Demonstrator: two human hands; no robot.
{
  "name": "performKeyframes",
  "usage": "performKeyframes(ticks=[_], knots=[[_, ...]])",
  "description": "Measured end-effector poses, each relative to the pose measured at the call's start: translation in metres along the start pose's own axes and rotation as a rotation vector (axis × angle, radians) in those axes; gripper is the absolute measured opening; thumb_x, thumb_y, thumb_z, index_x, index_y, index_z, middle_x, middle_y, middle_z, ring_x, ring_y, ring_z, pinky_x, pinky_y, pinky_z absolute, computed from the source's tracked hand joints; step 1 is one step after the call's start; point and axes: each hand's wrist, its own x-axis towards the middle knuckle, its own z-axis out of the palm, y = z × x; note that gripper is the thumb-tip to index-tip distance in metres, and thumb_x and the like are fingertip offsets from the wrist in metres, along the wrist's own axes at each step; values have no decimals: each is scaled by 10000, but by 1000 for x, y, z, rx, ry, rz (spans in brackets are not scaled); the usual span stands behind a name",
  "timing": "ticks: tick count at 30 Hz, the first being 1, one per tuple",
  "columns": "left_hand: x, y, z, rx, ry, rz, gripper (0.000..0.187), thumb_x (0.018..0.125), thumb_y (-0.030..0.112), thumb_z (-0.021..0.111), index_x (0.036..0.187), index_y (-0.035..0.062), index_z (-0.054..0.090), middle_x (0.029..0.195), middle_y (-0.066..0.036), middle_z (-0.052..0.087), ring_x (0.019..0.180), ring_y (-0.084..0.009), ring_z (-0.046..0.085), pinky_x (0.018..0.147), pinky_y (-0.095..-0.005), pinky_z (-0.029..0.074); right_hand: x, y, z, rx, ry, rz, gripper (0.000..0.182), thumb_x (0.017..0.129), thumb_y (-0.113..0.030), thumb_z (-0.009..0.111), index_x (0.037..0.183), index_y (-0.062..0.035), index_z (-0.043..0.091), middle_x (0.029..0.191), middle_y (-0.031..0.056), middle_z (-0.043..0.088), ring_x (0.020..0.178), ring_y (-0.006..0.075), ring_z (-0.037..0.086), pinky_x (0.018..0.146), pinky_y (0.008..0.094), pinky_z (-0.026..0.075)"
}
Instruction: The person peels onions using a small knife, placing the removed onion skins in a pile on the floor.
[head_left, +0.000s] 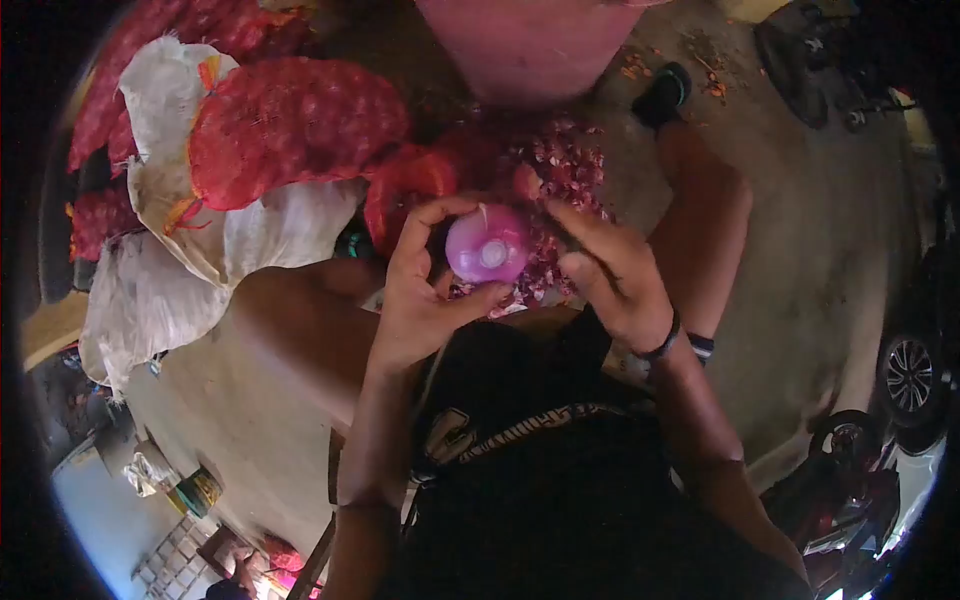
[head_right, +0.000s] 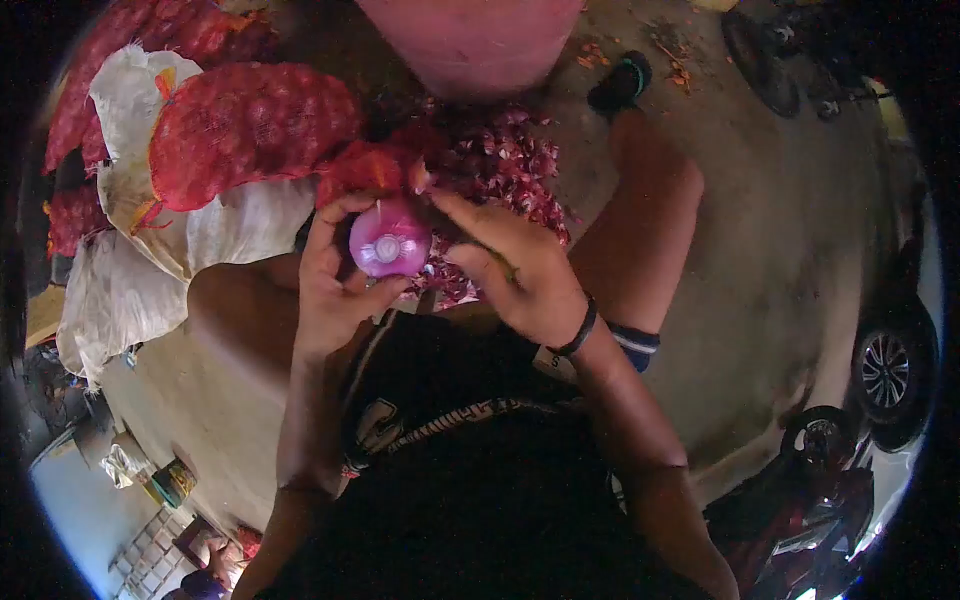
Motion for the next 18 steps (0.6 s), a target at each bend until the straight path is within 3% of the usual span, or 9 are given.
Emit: performKeyframes(ticks=[2,5,8,14,18], knots=[[2,-1,2,-13,6,1,685,719,-67,760,1312,63,444,1329,-79,467,1230,-195,491,1057,-358,413,-2,-8,1,28,-77,53,591,926,-149,617,1443,7,378,1261,257,583,1125,358,618,938,388,493],[10,2,-11,316,25,96,649,694,-73,745,1273,45,476,1263,-78,513,1193,-178,505,1029,-317,407,7,-1,15,8,-27,-24,590,929,-152,610,1446,5,373,1255,262,579,1111,378,616,926,391,497],[9,-2,-3,309,45,138,636,670,-65,742,1247,36,494,1228,-82,533,1173,-174,511,1013,-303,402,3,-3,18,12,9,-2,589,934,-160,605,1448,4,370,1260,261,575,1112,384,612,930,394,494],[6,-5,-5,383,81,146,640,659,-53,749,1241,33,496,1246,-108,530,1184,-210,513,1029,-329,395,5,-6,22,21,32,4,566,931,-132,601,1440,-4,388,1267,254,575,1126,375,608,932,387,493],[6,-6,-5,463,57,242,667,663,-75,749,1264,29,477,1262,-109,512,1198,-213,509,1035,-336,402,6,-6,25,42,76,6,462,932,-93,589,1376,-12,488,1184,247,617,1042,353,640,894,368,501]])
